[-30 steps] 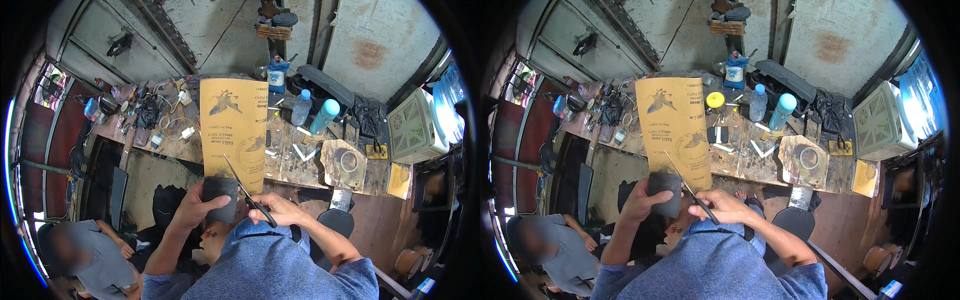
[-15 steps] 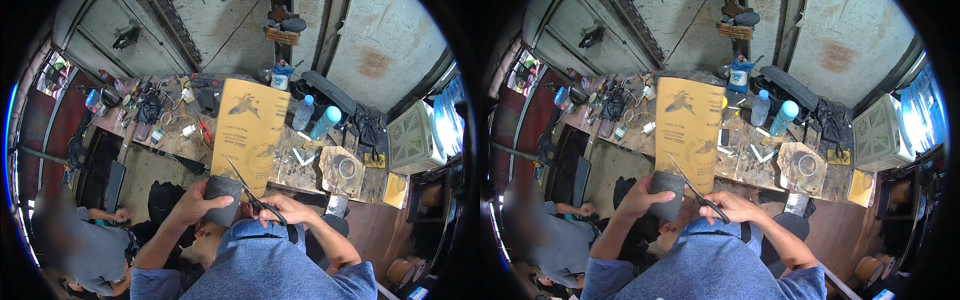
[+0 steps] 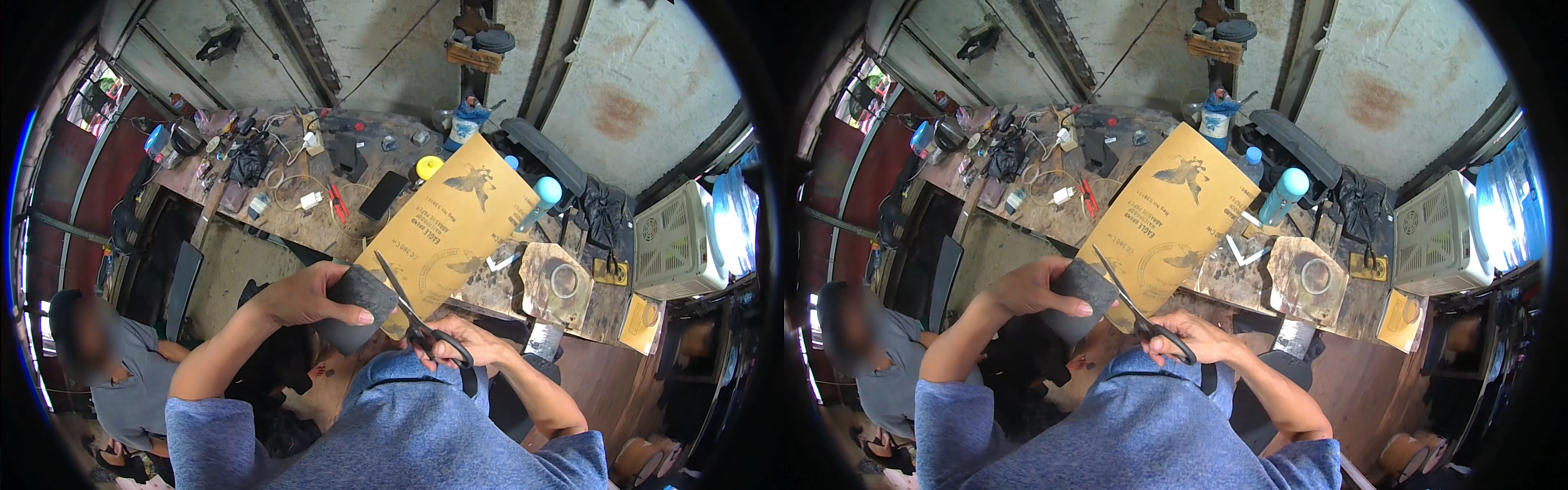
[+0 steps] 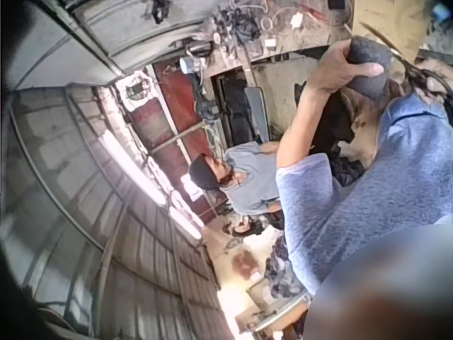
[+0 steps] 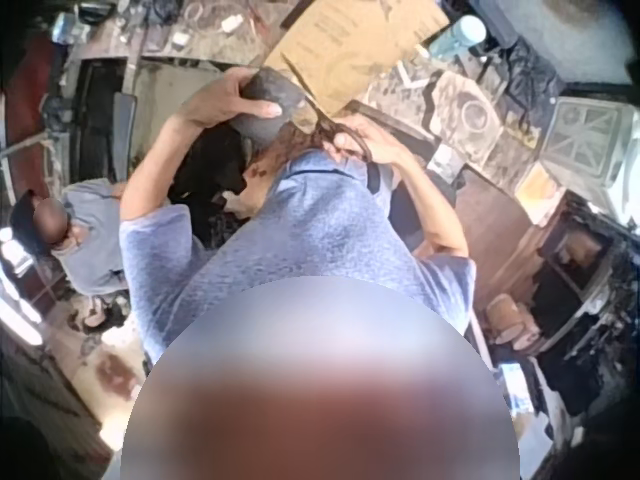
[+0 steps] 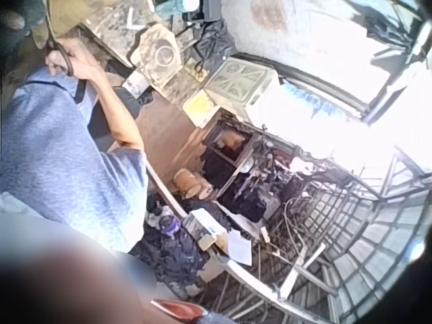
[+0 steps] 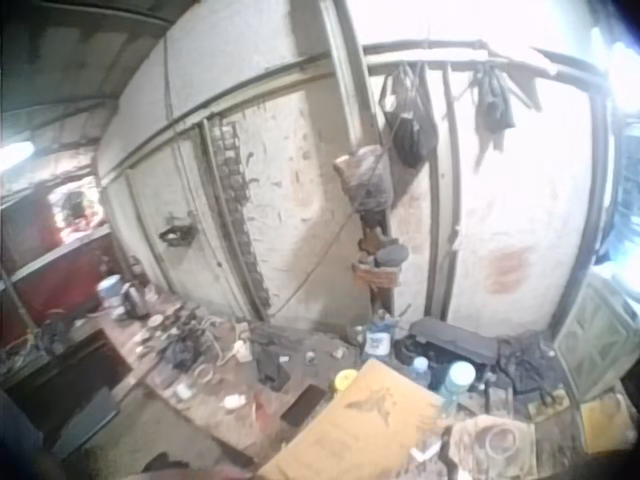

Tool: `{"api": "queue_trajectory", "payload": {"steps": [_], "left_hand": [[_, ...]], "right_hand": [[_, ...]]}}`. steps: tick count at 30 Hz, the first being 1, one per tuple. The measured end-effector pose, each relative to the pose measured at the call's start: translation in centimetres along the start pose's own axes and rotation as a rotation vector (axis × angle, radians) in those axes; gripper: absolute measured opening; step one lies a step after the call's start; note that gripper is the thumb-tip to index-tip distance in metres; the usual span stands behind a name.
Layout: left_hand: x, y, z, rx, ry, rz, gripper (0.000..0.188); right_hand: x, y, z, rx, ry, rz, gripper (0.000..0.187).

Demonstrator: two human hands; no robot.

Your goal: The person places a black fabric piece on a work surface, rubs it with a small block, and then cuts a rectangular patch from a larger sheet using scissors. The person applies the patch to the fabric and rubs it again with the block.

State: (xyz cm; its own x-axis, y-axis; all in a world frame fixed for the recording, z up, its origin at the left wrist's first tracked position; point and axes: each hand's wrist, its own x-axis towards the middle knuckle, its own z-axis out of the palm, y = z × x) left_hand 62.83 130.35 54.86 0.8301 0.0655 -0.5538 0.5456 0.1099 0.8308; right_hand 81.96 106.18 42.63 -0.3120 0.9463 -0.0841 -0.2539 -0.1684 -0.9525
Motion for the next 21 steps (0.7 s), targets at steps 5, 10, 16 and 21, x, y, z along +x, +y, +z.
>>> {"api": "queue_trajectory", "payload": {"steps": [5,10,16,21], "left_hand": [[0.3,0.9,0.1,0.063,-0.008,-0.003,0.049],[0.5,1.6,0.7,0.023,-0.043,-0.064,0.048],[0.9,2.1,0.5,0.129,-0.095,-0.031,0.044],[1.3,2.2,0.6,0.115,-0.118,-0.057,0.044]], "right_hand": [[-0.4,-0.3,-0.2,0.047,-0.031,0.024,0.06],[-0.5,-0.7,-0.5,-0.083,-0.002,-0.03,0.066],[-0.8,-0.1,-0.8,-0.119,-0.002,-0.042,0.065],[-1.5,0.3,-1.1,-0.016,-0.03,-0.005,0.063]]}}
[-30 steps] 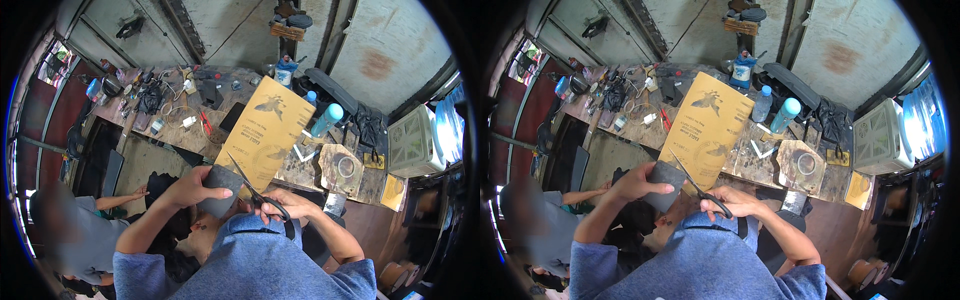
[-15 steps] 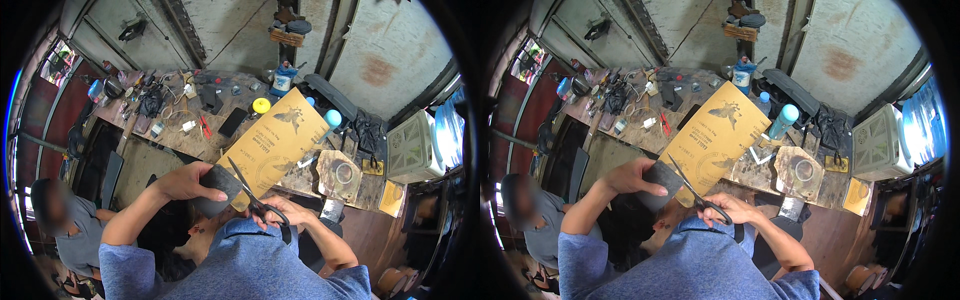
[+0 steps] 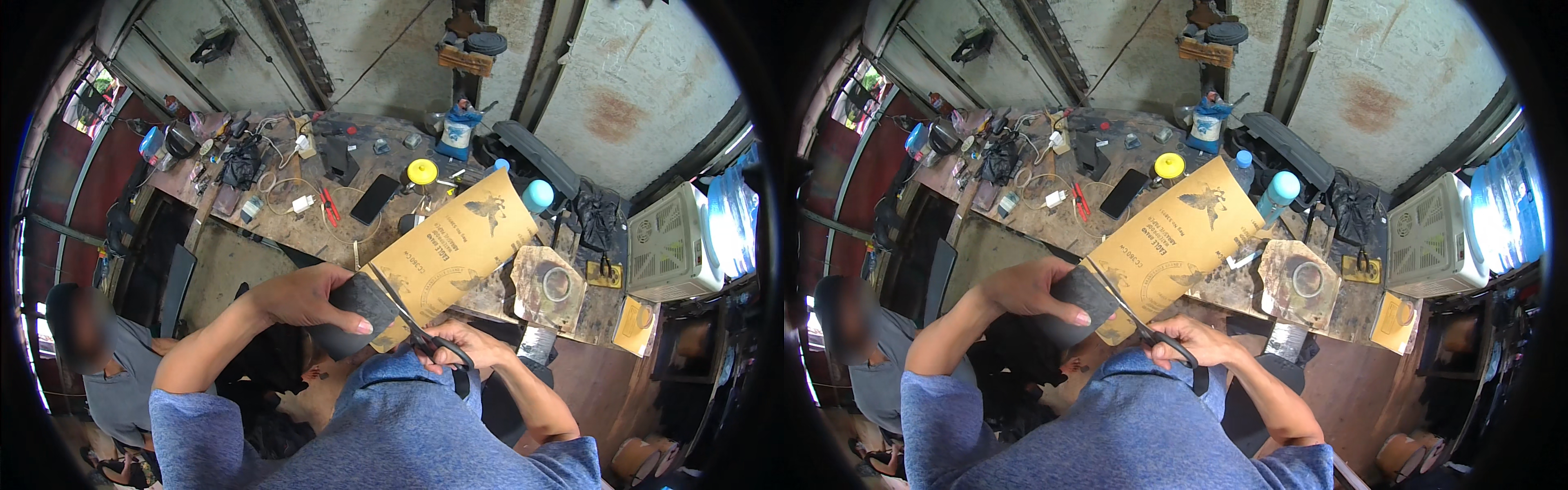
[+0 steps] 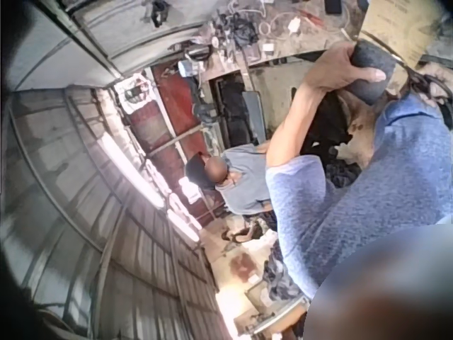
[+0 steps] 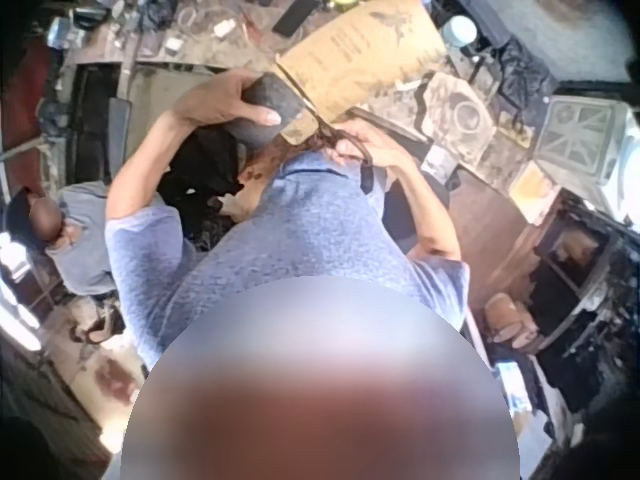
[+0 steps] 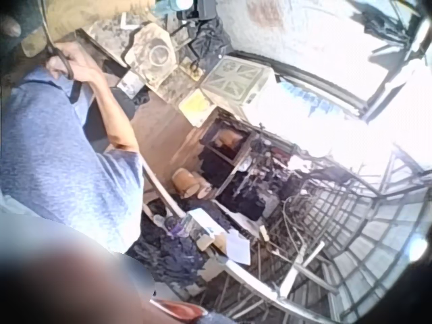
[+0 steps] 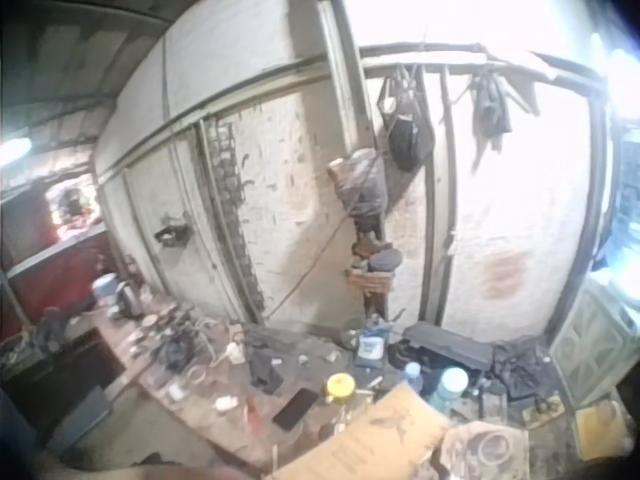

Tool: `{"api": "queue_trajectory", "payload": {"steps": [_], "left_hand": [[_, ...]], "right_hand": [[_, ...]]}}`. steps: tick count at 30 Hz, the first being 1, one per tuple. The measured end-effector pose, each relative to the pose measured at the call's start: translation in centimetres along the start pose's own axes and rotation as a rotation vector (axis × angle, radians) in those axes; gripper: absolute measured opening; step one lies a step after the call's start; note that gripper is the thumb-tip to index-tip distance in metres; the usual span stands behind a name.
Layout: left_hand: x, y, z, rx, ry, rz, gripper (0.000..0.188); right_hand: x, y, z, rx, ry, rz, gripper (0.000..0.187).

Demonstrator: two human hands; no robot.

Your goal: The person places a black fabric piece on a work surface, rubs it with a small block, and then cuts a rectangular patch from a larger sheet using scissors. The person applies the patch to the fabric and rubs it again with the block.

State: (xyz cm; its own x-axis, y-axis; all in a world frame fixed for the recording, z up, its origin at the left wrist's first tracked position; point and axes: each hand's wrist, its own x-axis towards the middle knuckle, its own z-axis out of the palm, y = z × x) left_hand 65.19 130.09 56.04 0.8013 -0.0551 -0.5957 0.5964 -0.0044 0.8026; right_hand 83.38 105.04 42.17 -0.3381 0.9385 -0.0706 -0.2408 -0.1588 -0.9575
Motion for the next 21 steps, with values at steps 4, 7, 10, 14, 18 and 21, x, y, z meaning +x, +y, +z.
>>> {"api": "queue_trajectory", "payload": {"steps": [4,7,10,14,18,21], "left_hand": [[0.1,0.2,0.4,0.033,-0.024,-0.043,0.042],[0.3,0.1,0.6,0.015,-0.027,-0.041,0.041],[0.5,0.0,0.5,0.015,-0.054,-0.061,0.041],[0.6,-0.1,0.4,0.016,-0.037,-0.026,0.044],[0.6,-0.4,0.8,-0.014,0.09,0.003,0.046],[0.8,-0.8,1.0,-0.047,0.082,0.007,0.05]], "right_hand": [[-0.2,0.4,0.1,-0.084,0.047,-0.029,0.061],[-0.2,0.8,0.3,-0.178,0.087,-0.055,0.06],[-0.4,1.1,0.2,-0.194,0.099,-0.047,0.059],[-0.6,1.6,0.2,-0.146,0.093,-0.011,0.056],[-0.5,1.9,0.6,0.087,0.099,-0.023,0.051],[-0.2,1.9,1.1,0.119,0.115,-0.035,0.051]]}}
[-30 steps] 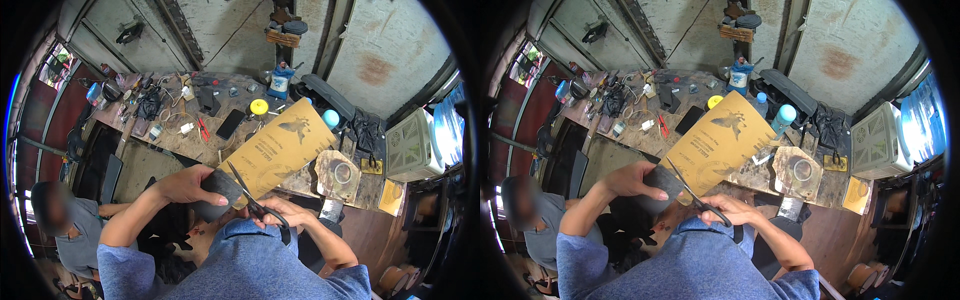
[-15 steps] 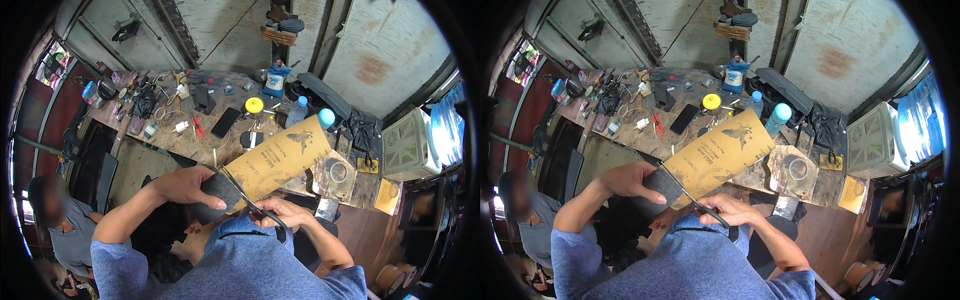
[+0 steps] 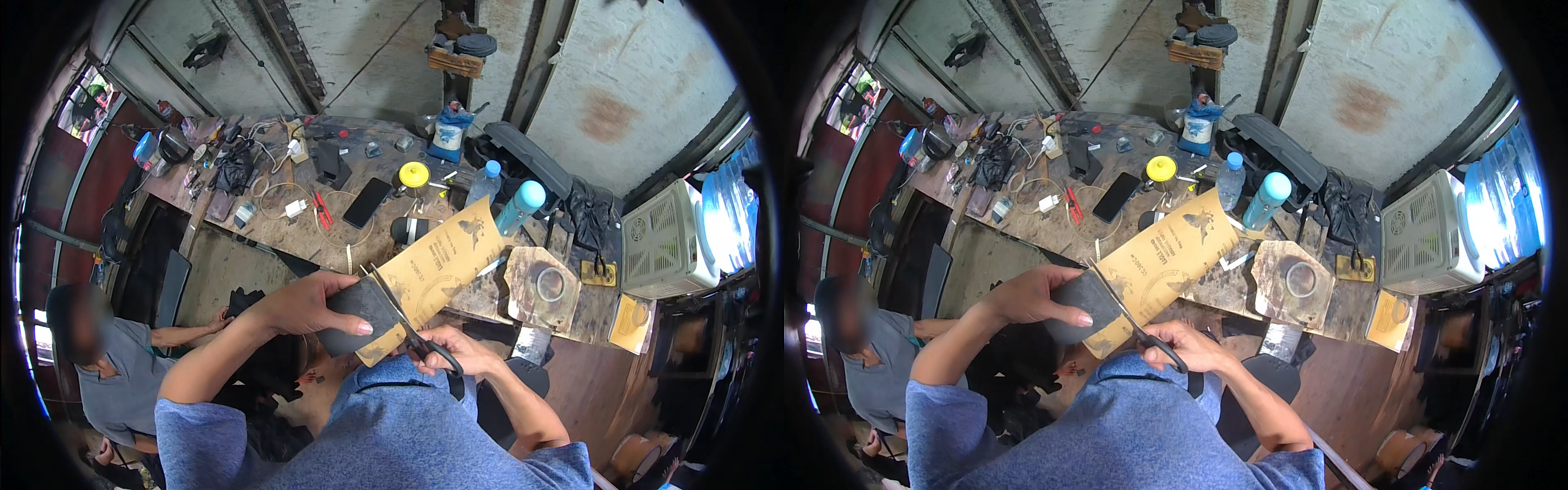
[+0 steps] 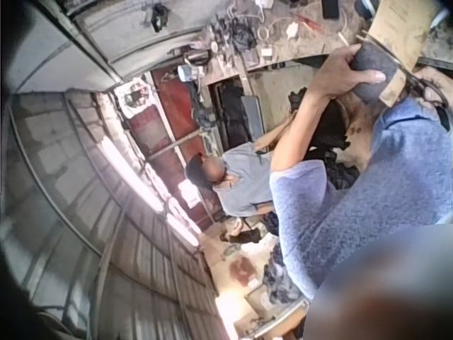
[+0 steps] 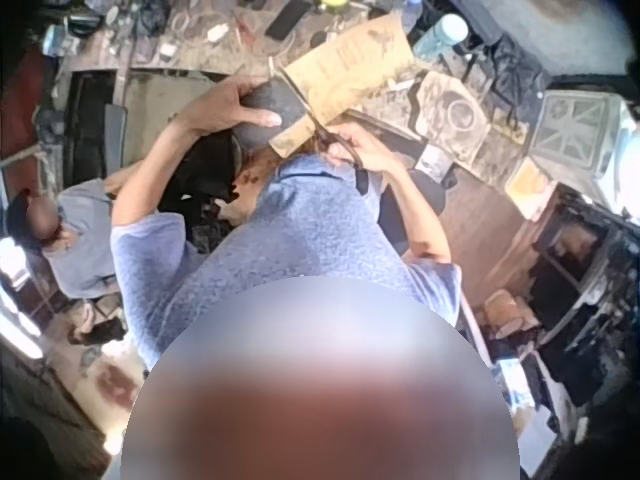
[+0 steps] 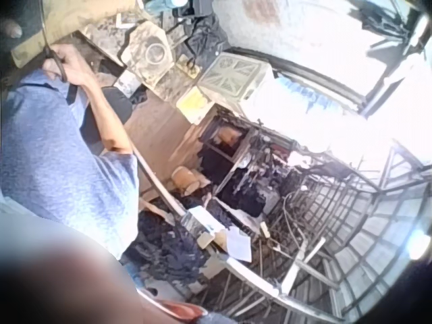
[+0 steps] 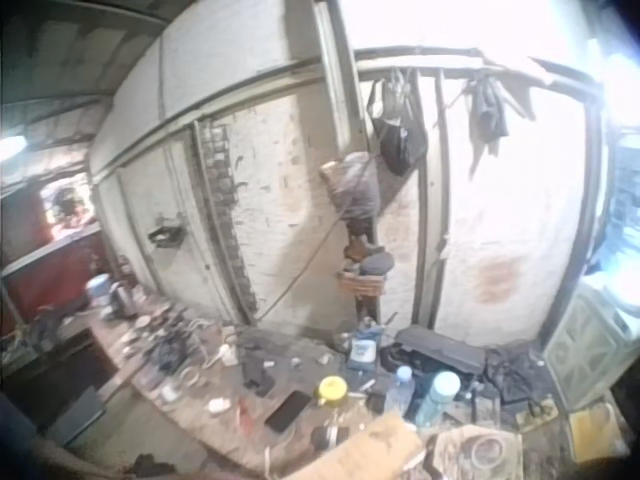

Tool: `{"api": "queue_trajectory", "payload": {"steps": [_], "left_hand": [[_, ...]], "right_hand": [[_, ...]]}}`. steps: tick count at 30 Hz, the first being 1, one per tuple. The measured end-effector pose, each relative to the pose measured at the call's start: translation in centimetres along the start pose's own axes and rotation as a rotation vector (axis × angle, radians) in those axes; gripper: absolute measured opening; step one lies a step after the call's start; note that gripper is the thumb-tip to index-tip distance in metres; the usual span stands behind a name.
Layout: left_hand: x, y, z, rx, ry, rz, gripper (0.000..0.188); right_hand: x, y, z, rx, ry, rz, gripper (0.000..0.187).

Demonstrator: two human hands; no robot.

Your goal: The person places a black fabric piece on a work surface, rubs it with a small block, and then cuts a rectangular patch from a larger sheet using scissors. The person applies the patch to the fabric and rubs it again with the block.

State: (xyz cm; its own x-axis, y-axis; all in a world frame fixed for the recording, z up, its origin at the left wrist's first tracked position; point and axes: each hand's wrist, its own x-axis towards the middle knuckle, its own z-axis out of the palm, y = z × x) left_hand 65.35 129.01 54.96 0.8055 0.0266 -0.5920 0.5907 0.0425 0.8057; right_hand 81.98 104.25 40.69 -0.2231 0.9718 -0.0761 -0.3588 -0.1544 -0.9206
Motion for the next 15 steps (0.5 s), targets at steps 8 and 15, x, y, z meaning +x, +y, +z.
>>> {"api": "queue_trajectory", "payload": {"steps": [8,15], "left_hand": [[0.47,-0.99,-0.17,-0.067,-0.078,0.02,0.051],[0.64,-0.34,-0.03,0.033,-0.108,0.027,0.047]], "right_hand": [[-0.01,0.24,0.1,-0.136,0.049,-0.036,0.055],[-0.08,0.3,-0.34,-0.092,0.007,0.065,0.082]]}}
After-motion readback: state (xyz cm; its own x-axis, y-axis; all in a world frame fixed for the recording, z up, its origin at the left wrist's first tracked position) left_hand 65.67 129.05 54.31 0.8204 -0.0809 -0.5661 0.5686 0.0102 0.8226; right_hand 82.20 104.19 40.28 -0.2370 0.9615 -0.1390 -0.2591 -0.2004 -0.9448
